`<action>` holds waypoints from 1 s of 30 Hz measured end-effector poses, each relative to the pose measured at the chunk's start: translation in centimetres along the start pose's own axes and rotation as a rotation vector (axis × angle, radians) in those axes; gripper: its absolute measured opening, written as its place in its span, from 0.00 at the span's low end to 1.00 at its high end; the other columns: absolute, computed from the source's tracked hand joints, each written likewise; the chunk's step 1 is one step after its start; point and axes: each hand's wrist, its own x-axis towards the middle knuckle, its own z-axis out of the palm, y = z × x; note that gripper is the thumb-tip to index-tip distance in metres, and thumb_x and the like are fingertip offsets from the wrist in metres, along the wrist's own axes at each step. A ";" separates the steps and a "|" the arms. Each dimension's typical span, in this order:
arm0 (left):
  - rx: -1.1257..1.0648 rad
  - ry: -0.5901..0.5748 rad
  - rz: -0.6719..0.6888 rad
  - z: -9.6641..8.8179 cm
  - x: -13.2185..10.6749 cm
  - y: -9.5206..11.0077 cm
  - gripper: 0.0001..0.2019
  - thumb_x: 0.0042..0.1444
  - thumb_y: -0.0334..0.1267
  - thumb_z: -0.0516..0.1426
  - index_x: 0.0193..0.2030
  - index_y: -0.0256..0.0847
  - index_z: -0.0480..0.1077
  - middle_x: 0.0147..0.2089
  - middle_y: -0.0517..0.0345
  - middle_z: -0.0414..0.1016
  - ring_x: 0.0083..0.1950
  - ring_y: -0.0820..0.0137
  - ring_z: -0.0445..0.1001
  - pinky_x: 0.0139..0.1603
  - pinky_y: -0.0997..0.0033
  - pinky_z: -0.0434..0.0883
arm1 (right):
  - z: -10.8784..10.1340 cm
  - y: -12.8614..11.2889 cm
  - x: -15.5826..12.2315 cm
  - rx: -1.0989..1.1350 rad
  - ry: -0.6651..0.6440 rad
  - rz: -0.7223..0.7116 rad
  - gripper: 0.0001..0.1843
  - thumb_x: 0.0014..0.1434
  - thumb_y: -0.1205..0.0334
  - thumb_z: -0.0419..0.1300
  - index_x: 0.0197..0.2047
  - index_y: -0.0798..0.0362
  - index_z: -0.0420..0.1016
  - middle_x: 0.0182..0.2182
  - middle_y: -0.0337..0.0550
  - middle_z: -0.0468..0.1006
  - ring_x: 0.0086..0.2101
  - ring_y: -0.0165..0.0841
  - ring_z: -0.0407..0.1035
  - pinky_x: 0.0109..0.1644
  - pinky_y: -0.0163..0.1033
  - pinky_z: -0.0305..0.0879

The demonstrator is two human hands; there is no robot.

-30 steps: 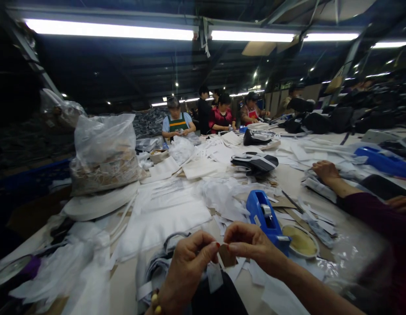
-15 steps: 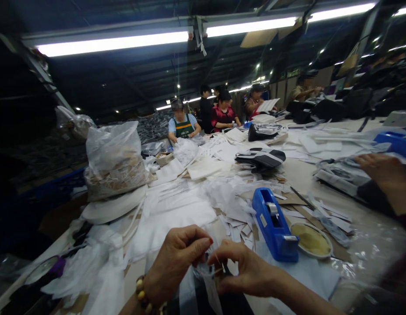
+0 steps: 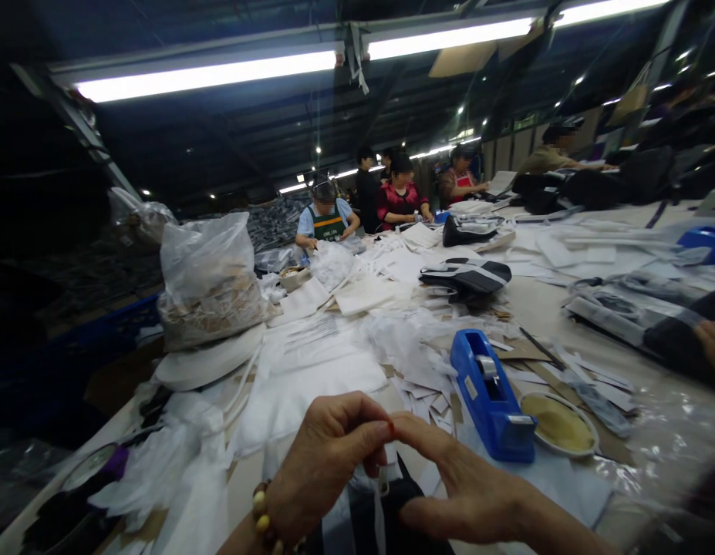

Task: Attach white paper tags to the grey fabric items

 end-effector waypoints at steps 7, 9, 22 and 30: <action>-0.024 0.015 0.021 -0.1 -0.1 0.1 0.08 0.48 0.40 0.58 0.28 0.36 0.70 0.18 0.63 0.68 0.19 0.79 0.63 0.18 0.81 0.56 | 3.2 1.7 1.4 0.476 -0.003 0.051 0.07 0.50 0.60 0.62 0.28 0.55 0.74 0.26 0.36 0.72 0.30 0.29 0.66 0.37 0.34 0.61; -0.028 0.039 0.051 -0.5 -0.2 0.0 0.07 0.48 0.39 0.58 0.27 0.35 0.70 0.18 0.63 0.69 0.19 0.80 0.63 0.18 0.82 0.55 | 3.5 2.6 1.0 0.347 -0.011 0.060 0.06 0.51 0.62 0.61 0.28 0.55 0.75 0.25 0.37 0.73 0.29 0.29 0.66 0.36 0.34 0.61; -0.174 0.115 -0.060 -0.3 -1.2 -5.5 0.09 0.46 0.40 0.59 0.28 0.35 0.69 0.19 0.61 0.70 0.20 0.77 0.65 0.19 0.80 0.56 | 4.0 2.6 1.3 0.801 -0.032 0.222 0.18 0.46 0.51 0.65 0.33 0.55 0.69 0.24 0.36 0.68 0.19 0.21 0.56 0.22 0.28 0.52; -0.328 0.535 -0.208 -2.6 0.6 -14.2 0.14 0.39 0.39 0.60 0.34 0.34 0.73 0.32 0.54 0.74 0.36 0.66 0.72 0.36 0.70 0.69 | -0.6 4.1 4.5 -0.042 0.091 0.357 0.21 0.52 0.44 0.52 0.24 0.55 0.66 0.19 0.35 0.60 0.23 0.27 0.56 0.28 0.33 0.50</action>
